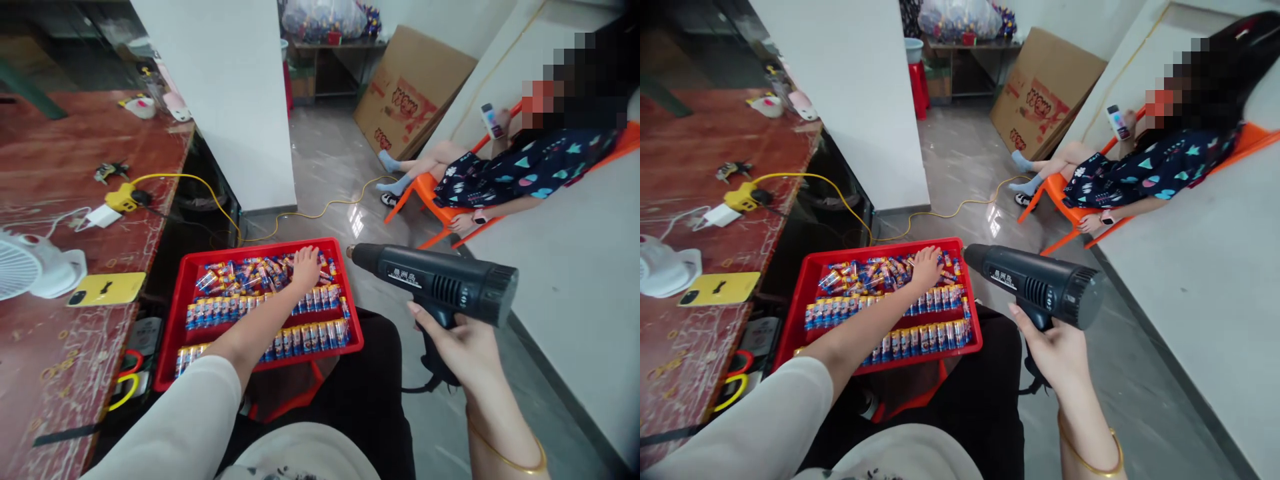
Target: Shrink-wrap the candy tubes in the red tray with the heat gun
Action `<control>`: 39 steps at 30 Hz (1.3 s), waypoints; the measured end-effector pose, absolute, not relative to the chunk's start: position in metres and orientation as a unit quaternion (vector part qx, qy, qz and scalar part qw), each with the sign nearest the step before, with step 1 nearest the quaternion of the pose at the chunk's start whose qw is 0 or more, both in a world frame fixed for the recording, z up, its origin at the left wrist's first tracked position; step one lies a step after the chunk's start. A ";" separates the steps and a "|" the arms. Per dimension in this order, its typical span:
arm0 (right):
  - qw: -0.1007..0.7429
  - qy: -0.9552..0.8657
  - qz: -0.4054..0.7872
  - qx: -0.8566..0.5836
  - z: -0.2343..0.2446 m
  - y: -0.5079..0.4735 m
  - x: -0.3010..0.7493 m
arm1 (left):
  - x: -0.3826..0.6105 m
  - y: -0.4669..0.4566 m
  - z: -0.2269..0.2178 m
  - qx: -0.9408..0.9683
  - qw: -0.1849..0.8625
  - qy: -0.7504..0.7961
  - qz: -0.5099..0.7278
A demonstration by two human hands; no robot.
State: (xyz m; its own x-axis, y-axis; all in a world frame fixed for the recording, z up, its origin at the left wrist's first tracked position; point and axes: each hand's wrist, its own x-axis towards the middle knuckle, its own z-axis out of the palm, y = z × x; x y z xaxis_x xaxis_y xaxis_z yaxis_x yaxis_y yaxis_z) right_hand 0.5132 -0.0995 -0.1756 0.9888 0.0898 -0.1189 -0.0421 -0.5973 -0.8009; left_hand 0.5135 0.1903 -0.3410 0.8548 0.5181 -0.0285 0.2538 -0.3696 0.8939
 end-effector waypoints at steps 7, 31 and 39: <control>0.440 -0.010 0.085 -0.894 -0.190 -0.098 0.526 | 0.490 0.109 -0.364 0.834 0.529 0.151 0.052; 0.311 -0.029 0.157 -0.937 -0.195 -0.089 0.543 | 0.497 0.217 -0.335 0.831 0.447 0.330 0.007; 0.254 -0.076 0.173 -0.949 -0.193 -0.072 0.534 | 0.481 0.246 -0.360 0.794 0.443 0.409 0.074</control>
State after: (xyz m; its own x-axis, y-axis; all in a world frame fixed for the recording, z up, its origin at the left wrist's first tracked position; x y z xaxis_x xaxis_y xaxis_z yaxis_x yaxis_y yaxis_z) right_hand 0.5340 -0.0721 -0.1929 0.9288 0.2313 -0.2895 0.0556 -0.8594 -0.5083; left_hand 0.4810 0.2460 -0.3601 0.6541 0.7153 -0.2460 0.5846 -0.2717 0.7645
